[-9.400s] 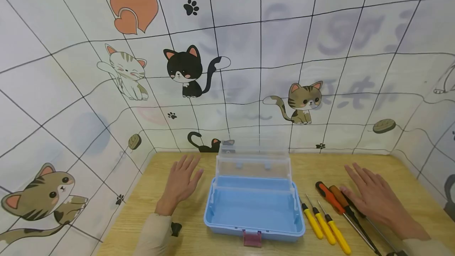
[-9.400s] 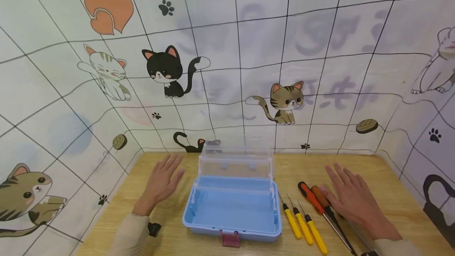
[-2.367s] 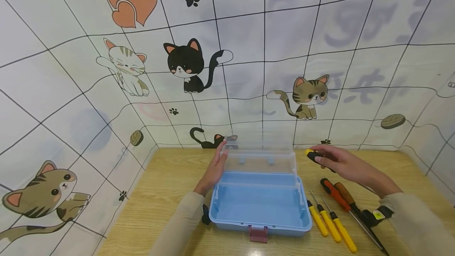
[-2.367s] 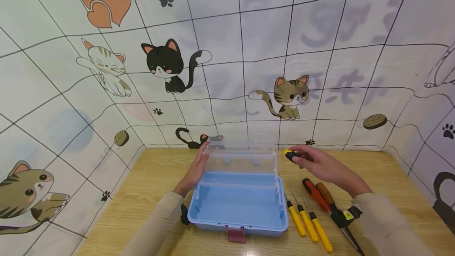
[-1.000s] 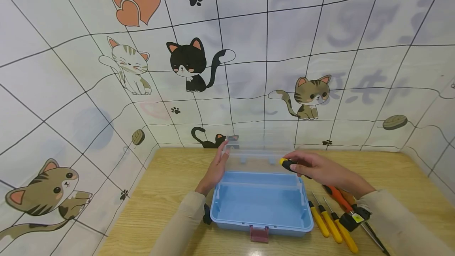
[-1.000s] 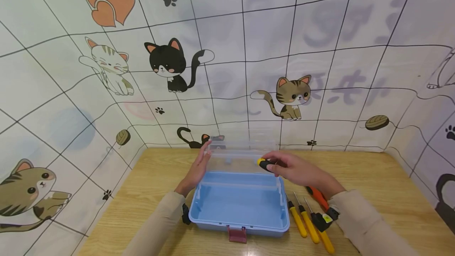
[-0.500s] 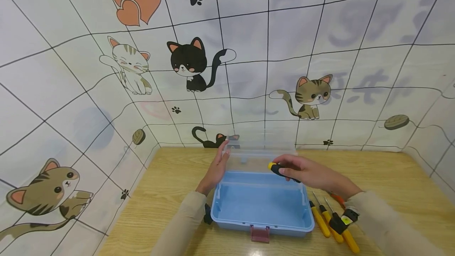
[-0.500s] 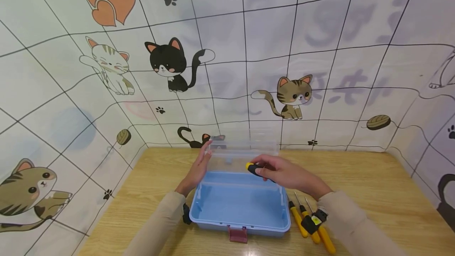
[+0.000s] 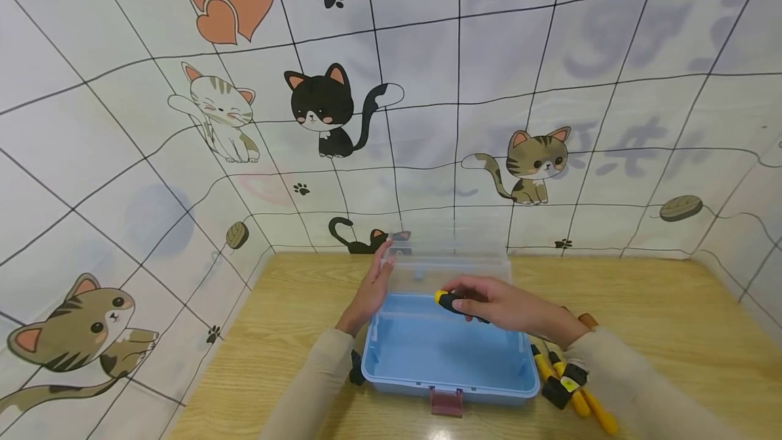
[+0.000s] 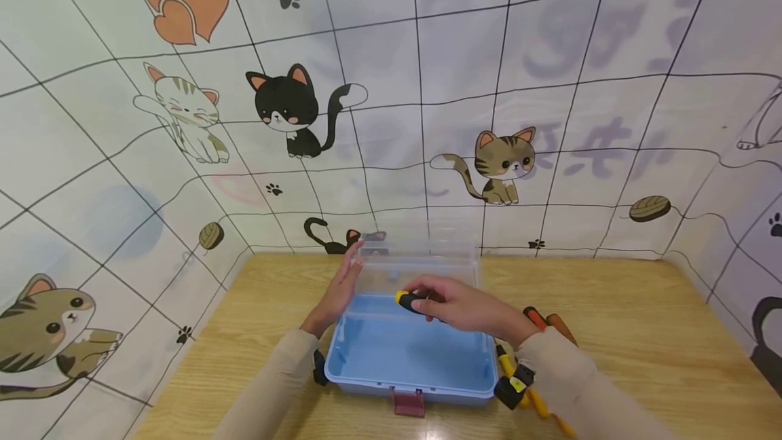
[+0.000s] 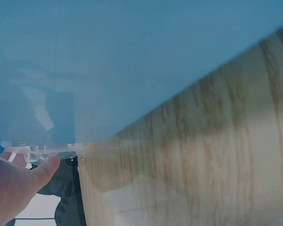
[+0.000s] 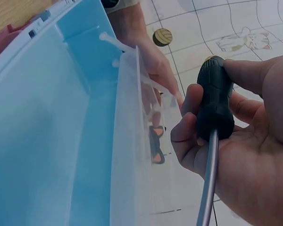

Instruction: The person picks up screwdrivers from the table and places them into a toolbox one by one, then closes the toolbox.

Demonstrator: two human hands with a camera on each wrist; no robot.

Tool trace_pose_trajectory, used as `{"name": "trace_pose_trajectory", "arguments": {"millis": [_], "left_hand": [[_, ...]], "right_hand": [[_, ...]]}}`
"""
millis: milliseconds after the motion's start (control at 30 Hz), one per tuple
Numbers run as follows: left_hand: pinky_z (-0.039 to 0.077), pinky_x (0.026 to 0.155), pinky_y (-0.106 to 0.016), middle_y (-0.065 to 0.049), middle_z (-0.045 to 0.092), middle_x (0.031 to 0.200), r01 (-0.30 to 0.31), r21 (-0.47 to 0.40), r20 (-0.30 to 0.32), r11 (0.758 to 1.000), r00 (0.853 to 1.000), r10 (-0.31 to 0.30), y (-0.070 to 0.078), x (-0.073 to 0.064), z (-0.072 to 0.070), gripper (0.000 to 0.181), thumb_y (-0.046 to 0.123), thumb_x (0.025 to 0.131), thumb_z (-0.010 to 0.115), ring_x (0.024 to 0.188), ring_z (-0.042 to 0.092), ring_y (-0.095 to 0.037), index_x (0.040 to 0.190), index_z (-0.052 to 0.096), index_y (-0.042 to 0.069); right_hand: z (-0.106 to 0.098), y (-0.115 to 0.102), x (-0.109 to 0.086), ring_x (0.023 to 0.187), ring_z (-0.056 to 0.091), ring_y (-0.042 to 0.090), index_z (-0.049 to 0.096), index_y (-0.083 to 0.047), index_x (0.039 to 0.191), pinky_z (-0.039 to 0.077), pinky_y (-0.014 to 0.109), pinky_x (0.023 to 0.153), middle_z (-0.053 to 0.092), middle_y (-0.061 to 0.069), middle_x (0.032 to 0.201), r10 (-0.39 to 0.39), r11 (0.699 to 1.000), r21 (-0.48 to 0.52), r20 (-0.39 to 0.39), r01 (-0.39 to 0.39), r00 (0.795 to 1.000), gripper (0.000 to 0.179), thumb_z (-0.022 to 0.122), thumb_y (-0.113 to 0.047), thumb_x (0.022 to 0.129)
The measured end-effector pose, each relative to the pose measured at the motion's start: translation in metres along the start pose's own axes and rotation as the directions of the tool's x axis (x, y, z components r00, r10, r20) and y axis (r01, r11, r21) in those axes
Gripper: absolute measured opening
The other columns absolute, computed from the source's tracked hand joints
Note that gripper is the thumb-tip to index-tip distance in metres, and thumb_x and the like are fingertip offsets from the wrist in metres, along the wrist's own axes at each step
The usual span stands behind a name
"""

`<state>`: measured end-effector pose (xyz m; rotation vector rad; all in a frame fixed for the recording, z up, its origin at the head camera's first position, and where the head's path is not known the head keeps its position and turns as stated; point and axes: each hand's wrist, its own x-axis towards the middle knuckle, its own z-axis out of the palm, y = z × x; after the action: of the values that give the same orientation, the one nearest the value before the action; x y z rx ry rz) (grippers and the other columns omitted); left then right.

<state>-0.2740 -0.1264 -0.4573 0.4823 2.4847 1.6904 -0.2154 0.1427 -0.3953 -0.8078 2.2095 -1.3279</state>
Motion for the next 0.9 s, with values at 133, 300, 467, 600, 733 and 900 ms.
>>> {"name": "trace_pose_trajectory", "arguments": {"millis": [133,300,467,600,733,900], "left_hand": [[0.017,0.107,-0.061,0.001,0.013,0.156,0.01,0.015,-0.013,1.0,1.0,-0.01,0.001,-0.001,0.001,0.049,0.038,0.103,0.026,0.14,0.019,-0.031,0.149,0.014,0.027],[0.016,0.107,-0.062,0.002,0.012,0.156,0.013,0.014,-0.012,1.0,1.0,-0.013,0.002,-0.002,0.001,0.049,0.037,0.103,0.026,0.14,0.019,-0.031,0.15,0.014,0.027],[0.015,0.106,-0.063,0.001,0.011,0.156,-0.001,0.002,-0.007,1.0,1.0,0.001,0.003,-0.002,0.001,0.049,0.036,0.103,0.026,0.141,0.018,-0.031,0.15,0.013,0.026],[0.014,0.106,-0.064,0.001,0.01,0.156,-0.006,0.002,-0.007,1.0,1.0,0.006,0.002,-0.001,0.001,0.049,0.035,0.104,0.025,0.141,0.016,-0.031,0.15,0.013,0.025],[0.014,0.106,-0.065,0.0,0.011,0.156,-0.008,0.007,-0.007,1.0,1.0,0.008,0.002,-0.002,0.001,0.048,0.035,0.104,0.025,0.141,0.015,-0.032,0.149,0.014,0.026],[0.014,0.105,-0.065,-0.001,0.012,0.156,-0.008,0.01,-0.012,1.0,1.0,0.008,0.002,-0.002,0.0,0.048,0.036,0.104,0.025,0.142,0.014,-0.031,0.149,0.015,0.026]], "right_hand": [[0.009,-0.001,0.006,0.086,0.055,0.023,0.052,-0.018,0.125,0.047,0.036,0.07,0.059,0.016,0.106,-0.007,1.0,0.024,0.022,0.006,1.0,0.031,0.051,-0.031,0.097],[0.018,0.0,0.013,0.086,0.056,0.023,0.053,-0.021,0.124,0.048,0.035,0.07,0.06,0.014,0.106,-0.014,1.0,0.026,0.036,0.013,0.999,0.029,0.051,-0.031,0.096],[0.026,-0.003,0.019,0.085,0.057,0.024,0.052,-0.021,0.125,0.047,0.035,0.068,0.06,0.013,0.107,-0.03,0.999,0.029,0.051,0.028,0.998,0.029,0.051,-0.026,0.097],[0.032,-0.005,0.023,0.084,0.058,0.022,0.052,-0.021,0.124,0.047,0.031,0.067,0.061,0.012,0.106,-0.044,0.999,0.028,0.066,0.043,0.997,0.027,0.051,-0.025,0.097],[0.037,-0.003,0.026,0.082,0.057,0.024,0.053,-0.02,0.122,0.048,0.031,0.065,0.061,0.014,0.103,-0.056,0.998,0.033,0.08,0.053,0.995,0.025,0.051,-0.025,0.097],[0.044,-0.001,0.028,0.082,0.057,0.026,0.055,-0.024,0.119,0.048,0.032,0.064,0.061,0.011,0.099,-0.02,1.0,0.021,0.082,0.019,0.996,0.023,0.053,-0.027,0.096]]}}
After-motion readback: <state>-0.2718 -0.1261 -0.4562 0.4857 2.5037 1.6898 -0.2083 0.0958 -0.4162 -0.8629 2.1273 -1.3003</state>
